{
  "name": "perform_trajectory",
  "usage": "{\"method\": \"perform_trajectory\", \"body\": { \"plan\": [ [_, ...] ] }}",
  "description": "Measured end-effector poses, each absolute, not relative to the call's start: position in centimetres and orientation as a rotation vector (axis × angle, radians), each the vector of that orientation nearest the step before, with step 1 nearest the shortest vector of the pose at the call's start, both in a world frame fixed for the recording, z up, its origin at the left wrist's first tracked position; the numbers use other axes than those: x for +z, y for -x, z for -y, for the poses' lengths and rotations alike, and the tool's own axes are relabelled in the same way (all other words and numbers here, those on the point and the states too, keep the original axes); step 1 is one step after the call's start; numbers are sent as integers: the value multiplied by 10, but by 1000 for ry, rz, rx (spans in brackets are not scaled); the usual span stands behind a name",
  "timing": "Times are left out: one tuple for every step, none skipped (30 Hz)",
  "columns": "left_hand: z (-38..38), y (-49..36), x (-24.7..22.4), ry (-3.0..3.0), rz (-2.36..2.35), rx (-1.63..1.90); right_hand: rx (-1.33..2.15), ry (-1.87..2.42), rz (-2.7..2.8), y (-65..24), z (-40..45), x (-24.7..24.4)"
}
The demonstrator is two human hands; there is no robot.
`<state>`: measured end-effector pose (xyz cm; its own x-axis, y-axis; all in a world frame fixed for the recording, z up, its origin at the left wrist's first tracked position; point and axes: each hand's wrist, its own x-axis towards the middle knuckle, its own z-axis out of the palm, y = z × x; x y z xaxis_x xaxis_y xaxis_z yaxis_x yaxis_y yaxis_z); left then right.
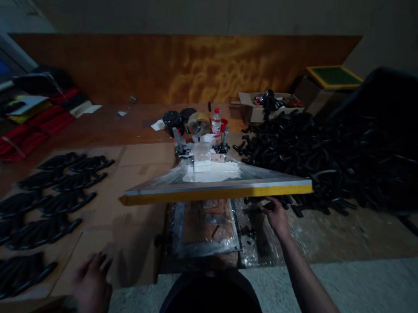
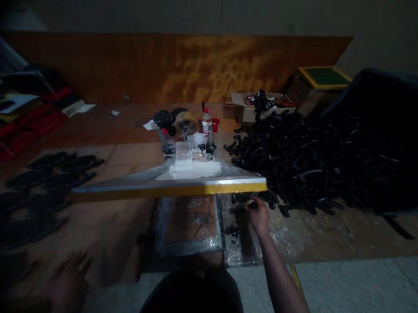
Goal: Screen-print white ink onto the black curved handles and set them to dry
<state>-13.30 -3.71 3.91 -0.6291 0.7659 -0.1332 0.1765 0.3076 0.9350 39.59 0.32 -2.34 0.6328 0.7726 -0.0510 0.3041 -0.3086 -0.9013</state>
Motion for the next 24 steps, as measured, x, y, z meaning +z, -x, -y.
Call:
{"method": "perform_trajectory", "body": {
  "plan": [
    [23,130,36,-794,-1989,1361,621,1853,914,-381,-3,-15],
    [7,123,35,-759,-1962,1396,654,1814,969,-363,-5,-7],
    [-11,115,36,-701,-1915,1451,698,1770,1034,-341,-7,0],
    [-28,104,40,-656,-1833,1501,746,1717,1120,-319,-10,5],
    [-44,92,47,-659,-1770,1543,793,1663,1227,-297,-13,7],
    [-58,79,55,-740,-1699,1544,828,1610,1353,-277,-17,9],
    [-70,67,66,-821,-1645,1543,841,1561,1497,-260,-20,8],
    [-79,56,77,-906,-1597,1539,823,1517,1654,-248,-24,7],
    [-86,46,89,-996,-1556,1529,771,1477,1818,-239,-26,6],
    [-90,37,101,-1071,-1520,1528,687,1446,1972,-235,-29,4],
    [-92,30,113,-1136,-1485,1535,586,1426,2106,-233,-30,4],
    [-92,24,125,-1189,-1451,1547,486,1414,2211,-234,-31,4],
    [-91,18,135,-1232,-1416,1565,403,1412,2289,-236,-31,6],
    [-90,13,144,-1262,-1382,1580,342,1419,2343,-238,-31,8],
    [-87,8,152,-1287,-1353,1587,304,1430,2380,-239,-31,11],
    [-85,2,159,-1311,-1333,1577,286,1436,2405,-240,-31,13],
    [-82,-3,165,-1336,-1323,1549,283,1429,2423,-239,-31,15],
    [-80,-8,169,-1364,-1313,1508,293,1406,2440,-236,-32,15],
    [-78,-13,173,-1385,-1312,1468,316,1365,2460,-232,-33,13],
    [-77,-18,175,-1394,-1320,1435,353,1312,2486,-228,-34,10],
    [-76,-21,177,-1394,-1334,1410,405,1251,2521,-224,-35,6],
    [-74,-24,177,-1390,-1351,1394,472,1199,2552,-220,-36,2],
    [-73,-25,176,-1383,-1365,1383,560,1166,2564,-219,-36,-2],
    [-70,-24,174,-1379,-1368,1368,672,1169,2526,-220,-37,-5]
  ]
}}
